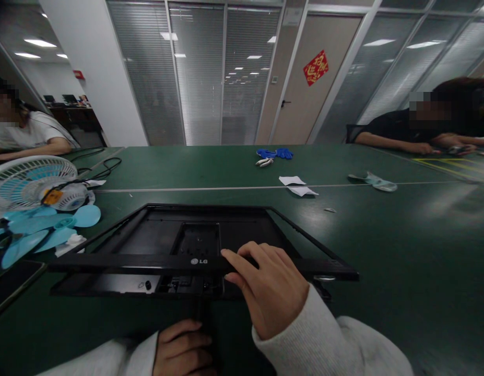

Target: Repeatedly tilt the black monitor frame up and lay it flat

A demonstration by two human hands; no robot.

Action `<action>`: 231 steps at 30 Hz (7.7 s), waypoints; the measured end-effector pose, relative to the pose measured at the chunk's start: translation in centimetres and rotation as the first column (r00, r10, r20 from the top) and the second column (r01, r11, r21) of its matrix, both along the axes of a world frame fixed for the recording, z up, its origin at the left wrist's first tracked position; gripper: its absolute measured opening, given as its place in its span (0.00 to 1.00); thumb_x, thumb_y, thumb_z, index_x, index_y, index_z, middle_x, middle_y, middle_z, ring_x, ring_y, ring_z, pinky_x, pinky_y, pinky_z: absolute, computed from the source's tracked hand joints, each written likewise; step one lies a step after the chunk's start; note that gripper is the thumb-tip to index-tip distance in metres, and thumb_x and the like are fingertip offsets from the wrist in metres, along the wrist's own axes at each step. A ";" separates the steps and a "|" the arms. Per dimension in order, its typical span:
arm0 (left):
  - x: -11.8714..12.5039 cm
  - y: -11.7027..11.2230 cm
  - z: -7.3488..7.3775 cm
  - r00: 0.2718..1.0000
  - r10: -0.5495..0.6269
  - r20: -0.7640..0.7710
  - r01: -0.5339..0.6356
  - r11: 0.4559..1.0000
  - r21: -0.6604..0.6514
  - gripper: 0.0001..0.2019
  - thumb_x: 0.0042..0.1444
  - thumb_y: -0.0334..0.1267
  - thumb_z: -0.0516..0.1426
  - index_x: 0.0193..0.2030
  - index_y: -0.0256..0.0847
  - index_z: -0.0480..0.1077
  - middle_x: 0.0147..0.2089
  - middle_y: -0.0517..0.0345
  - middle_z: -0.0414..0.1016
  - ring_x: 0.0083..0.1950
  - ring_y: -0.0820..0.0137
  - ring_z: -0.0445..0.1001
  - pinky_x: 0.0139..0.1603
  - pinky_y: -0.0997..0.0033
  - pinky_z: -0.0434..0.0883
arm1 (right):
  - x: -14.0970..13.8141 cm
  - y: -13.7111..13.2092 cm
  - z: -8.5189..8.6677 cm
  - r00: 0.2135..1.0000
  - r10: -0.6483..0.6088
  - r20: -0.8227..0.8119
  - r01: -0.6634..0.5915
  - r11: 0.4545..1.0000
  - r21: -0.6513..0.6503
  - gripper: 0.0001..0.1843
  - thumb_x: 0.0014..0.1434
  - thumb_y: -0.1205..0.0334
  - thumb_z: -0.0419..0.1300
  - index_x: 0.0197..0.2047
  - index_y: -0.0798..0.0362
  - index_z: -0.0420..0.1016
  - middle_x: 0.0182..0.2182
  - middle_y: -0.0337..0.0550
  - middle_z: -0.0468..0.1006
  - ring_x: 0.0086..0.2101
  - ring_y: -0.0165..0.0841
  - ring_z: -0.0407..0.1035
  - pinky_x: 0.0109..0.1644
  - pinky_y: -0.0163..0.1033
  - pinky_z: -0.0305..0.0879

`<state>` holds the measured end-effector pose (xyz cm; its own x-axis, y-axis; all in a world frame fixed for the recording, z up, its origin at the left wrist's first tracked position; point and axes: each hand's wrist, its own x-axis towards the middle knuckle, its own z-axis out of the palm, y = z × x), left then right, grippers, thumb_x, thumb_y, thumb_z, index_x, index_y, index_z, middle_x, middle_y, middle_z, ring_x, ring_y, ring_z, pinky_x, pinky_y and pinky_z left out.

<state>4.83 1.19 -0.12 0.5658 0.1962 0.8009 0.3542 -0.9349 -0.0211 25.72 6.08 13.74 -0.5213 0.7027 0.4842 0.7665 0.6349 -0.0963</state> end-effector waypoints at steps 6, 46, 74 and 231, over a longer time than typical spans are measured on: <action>0.0 0.1 0.3 1.000 0.002 0.001 -0.002 1.000 0.001 0.12 0.66 0.37 0.49 0.37 0.44 0.74 0.31 0.69 0.74 0.43 0.79 0.73 0.66 0.70 0.55 | -0.2 0.1 0.1 1.000 0.001 0.016 -0.001 1.000 0.012 0.17 0.66 0.60 0.46 0.54 0.47 0.68 0.40 0.44 0.72 0.38 0.34 0.65 0.43 0.43 0.61; 0.7 0.2 -0.5 0.998 0.013 0.063 -0.016 0.999 0.052 0.14 0.67 0.38 0.48 0.36 0.45 0.74 0.29 0.70 0.73 0.41 0.79 0.73 0.67 0.69 0.54 | -1.0 0.1 -0.8 0.996 0.040 0.084 -0.050 0.990 0.130 0.16 0.62 0.64 0.55 0.53 0.48 0.70 0.42 0.40 0.76 0.39 0.31 0.67 0.40 0.38 0.61; 0.5 0.1 0.6 0.999 0.015 0.042 -0.015 1.000 -0.012 0.12 0.66 0.37 0.50 0.35 0.43 0.73 0.29 0.70 0.75 0.41 0.80 0.74 0.66 0.72 0.56 | -2.1 -1.0 -1.9 0.996 0.084 -0.010 -0.084 0.976 -0.199 0.21 0.58 0.60 0.54 0.56 0.46 0.66 0.46 0.43 0.72 0.42 0.37 0.66 0.43 0.46 0.64; -3.9 2.4 4.8 0.789 0.613 -0.051 -0.603 0.787 0.132 0.17 0.61 0.36 0.50 0.51 0.30 0.71 0.48 0.48 0.76 0.47 0.61 0.73 0.50 0.60 0.65 | -3.8 -0.3 -7.0 0.995 0.076 -0.066 -0.047 0.931 0.361 0.22 0.58 0.51 0.57 0.46 0.61 0.74 0.39 0.49 0.78 0.40 0.41 0.71 0.43 0.44 0.65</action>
<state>0.96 3.63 4.69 0.4249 0.4425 0.7897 0.8403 -0.5172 -0.1624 21.95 5.75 6.72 -0.5086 0.4423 0.7387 0.7240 0.6841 0.0889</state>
